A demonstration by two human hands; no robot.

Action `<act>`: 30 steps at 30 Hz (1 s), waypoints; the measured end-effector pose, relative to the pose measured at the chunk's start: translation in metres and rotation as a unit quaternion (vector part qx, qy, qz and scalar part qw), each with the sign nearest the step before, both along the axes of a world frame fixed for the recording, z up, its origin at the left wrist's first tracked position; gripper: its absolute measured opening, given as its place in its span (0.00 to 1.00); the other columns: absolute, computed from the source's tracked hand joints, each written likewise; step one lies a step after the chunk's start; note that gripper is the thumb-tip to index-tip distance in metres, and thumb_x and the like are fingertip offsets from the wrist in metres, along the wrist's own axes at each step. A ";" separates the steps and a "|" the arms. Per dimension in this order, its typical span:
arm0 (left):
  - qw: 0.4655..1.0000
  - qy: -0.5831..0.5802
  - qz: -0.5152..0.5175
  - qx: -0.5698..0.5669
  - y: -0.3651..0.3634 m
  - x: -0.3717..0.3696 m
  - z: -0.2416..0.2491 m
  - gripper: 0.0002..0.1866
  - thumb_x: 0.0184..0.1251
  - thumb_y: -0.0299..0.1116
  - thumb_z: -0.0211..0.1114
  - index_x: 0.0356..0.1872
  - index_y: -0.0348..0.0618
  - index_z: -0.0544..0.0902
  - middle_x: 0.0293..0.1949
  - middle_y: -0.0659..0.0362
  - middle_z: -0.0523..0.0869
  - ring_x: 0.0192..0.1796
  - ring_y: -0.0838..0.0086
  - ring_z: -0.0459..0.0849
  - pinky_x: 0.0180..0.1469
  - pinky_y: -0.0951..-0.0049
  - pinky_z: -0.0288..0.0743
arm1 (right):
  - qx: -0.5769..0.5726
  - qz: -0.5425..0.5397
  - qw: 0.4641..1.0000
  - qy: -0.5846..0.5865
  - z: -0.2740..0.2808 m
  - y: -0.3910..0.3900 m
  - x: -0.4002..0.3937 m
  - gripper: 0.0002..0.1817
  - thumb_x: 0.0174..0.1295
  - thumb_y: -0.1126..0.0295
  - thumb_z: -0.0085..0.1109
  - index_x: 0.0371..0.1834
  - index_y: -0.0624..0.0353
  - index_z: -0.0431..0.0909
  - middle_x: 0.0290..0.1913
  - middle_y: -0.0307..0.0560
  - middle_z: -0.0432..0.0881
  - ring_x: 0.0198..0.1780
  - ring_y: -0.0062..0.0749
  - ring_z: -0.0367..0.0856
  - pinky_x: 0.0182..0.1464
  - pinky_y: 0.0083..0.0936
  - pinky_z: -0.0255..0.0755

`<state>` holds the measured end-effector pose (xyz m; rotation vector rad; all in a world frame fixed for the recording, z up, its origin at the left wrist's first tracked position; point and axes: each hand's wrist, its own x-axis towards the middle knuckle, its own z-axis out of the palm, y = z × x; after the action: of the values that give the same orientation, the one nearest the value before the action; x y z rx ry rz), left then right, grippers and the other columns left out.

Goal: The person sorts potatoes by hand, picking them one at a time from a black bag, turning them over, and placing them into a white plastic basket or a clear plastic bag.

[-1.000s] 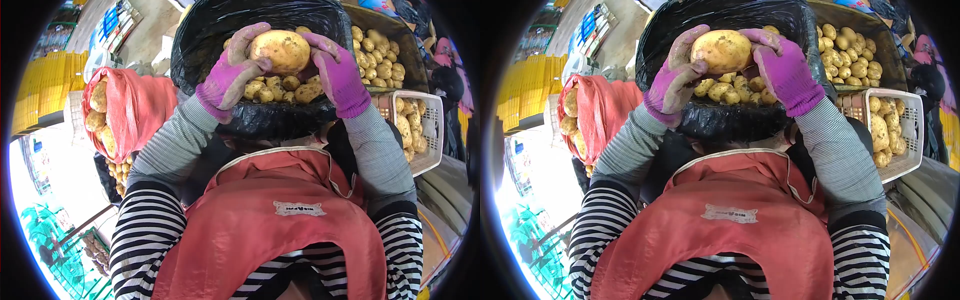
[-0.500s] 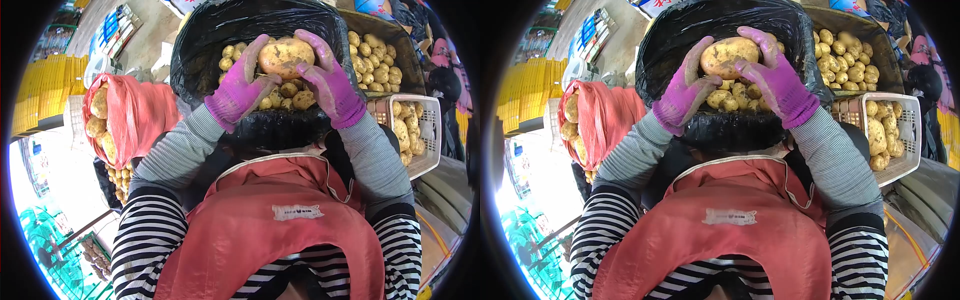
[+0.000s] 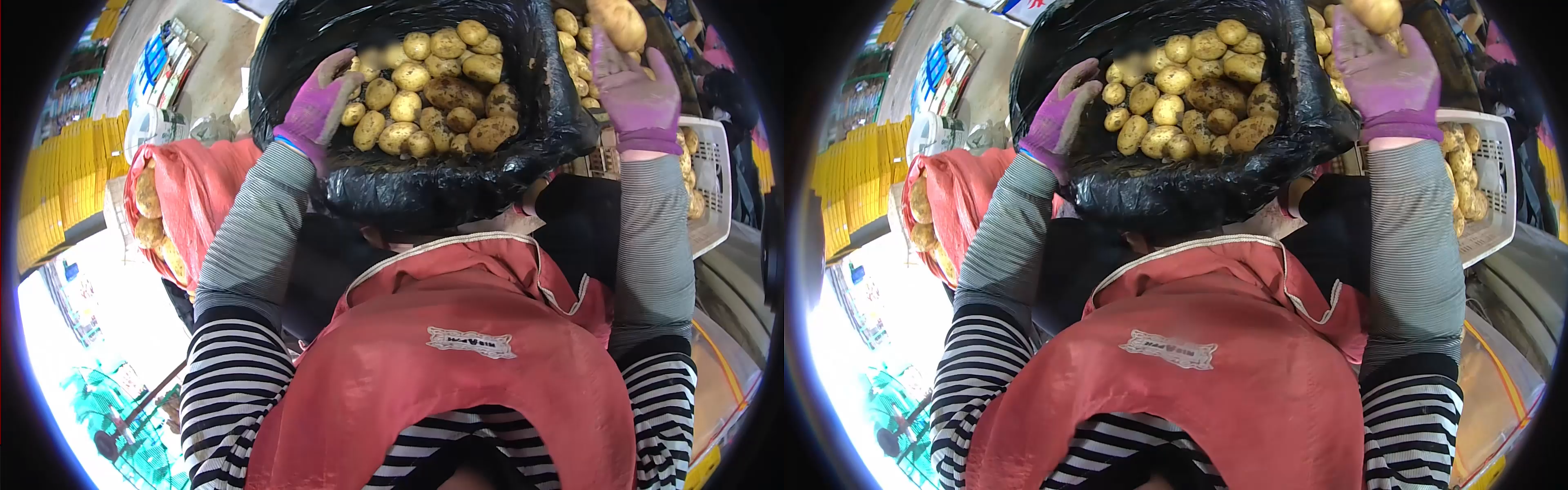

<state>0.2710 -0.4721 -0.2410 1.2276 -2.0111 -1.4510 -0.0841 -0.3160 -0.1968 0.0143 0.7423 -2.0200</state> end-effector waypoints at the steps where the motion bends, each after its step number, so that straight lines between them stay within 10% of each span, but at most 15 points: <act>1: 0.999 -0.008 -0.003 0.037 -0.011 -0.001 -0.009 0.27 0.72 0.39 0.57 0.68 0.39 0.69 0.64 0.49 0.75 0.69 0.66 0.71 0.70 0.69 0.63 | -0.008 0.000 1.000 0.012 0.003 0.006 -0.008 0.32 0.73 0.63 0.45 0.70 0.77 0.53 0.70 0.72 0.61 0.72 0.58 0.62 0.71 0.49 0.64; 12: 0.830 -0.450 -0.327 -0.044 -0.087 -0.077 -0.215 0.26 0.53 0.33 0.56 0.58 0.47 0.81 0.54 0.44 0.83 0.59 0.50 0.81 0.62 0.59 0.74 | -0.031 0.152 0.983 0.098 0.032 0.007 0.045 0.34 0.76 0.55 0.38 0.74 0.72 0.51 0.72 0.67 0.61 0.71 0.50 0.65 0.70 0.38 0.65; 24: 0.674 -0.568 -0.461 -0.103 -0.082 -0.130 -0.192 0.22 0.60 0.43 0.64 0.53 0.42 0.82 0.53 0.46 0.83 0.56 0.53 0.82 0.57 0.56 0.77 | 0.052 0.199 0.977 0.052 0.029 -0.016 0.044 0.33 0.78 0.54 0.30 0.77 0.68 0.47 0.74 0.66 0.58 0.67 0.49 0.70 0.67 0.39 0.69; 30: 0.712 -0.486 -0.490 -0.129 -0.079 -0.092 -0.203 0.27 0.56 0.42 0.68 0.58 0.45 0.77 0.55 0.45 0.79 0.59 0.50 0.79 0.60 0.55 0.74 | 0.037 0.203 0.977 0.057 0.024 -0.016 0.049 0.33 0.78 0.54 0.30 0.76 0.68 0.49 0.73 0.66 0.60 0.67 0.48 0.71 0.67 0.38 0.69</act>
<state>0.1790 -0.5507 -0.4438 0.8172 -3.8452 -0.6742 -0.0349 -0.3315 -0.1723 -0.1970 0.8188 -1.6121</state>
